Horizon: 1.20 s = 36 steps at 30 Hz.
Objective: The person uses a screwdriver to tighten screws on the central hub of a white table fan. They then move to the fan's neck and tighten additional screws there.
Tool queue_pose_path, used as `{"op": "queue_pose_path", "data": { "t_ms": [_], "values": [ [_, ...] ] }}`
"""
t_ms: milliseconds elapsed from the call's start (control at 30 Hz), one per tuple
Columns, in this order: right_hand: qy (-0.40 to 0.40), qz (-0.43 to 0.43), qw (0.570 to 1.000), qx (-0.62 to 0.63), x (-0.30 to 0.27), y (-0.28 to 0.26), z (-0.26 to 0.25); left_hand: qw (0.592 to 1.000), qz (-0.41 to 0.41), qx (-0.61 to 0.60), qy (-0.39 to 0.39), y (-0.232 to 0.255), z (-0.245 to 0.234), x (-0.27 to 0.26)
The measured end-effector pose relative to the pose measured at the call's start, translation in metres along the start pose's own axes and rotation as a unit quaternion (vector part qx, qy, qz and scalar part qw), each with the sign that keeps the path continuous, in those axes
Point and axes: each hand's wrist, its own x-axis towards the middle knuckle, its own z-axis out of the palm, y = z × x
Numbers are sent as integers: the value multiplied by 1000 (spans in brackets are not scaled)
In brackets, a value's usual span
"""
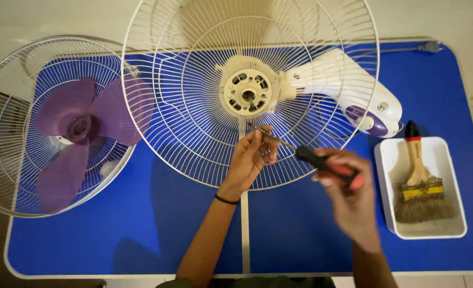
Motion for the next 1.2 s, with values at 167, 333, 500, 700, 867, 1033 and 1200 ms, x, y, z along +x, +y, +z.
{"op": "queue_pose_path", "data": {
  "t_ms": [167, 333, 500, 700, 867, 1033, 1200],
  "values": [
    [-16, -60, 996, -71, -3, 12, 23, 989, -8, 135, 60, 14, 13, 5],
    [-26, -100, 987, -122, 0, 18, 33, 971, -17, 223, 81, 26, 16, 8],
    [-30, -108, 984, -141, 2, 21, 40, 969, 2, 235, 75, 28, 8, 10],
    [-37, -114, 979, -164, 5, 22, 45, 971, -2, 230, 68, 28, -1, 13],
    [-32, -118, 972, -202, 6, 22, 49, 974, -7, 215, 72, 28, -6, 12],
    [-27, -140, 961, -237, 9, 20, 59, 985, -24, 154, 67, 30, -8, 14],
    [-40, -195, 971, -134, 19, 20, 71, 993, -38, 98, 50, 38, -10, 11]
  ]
}}
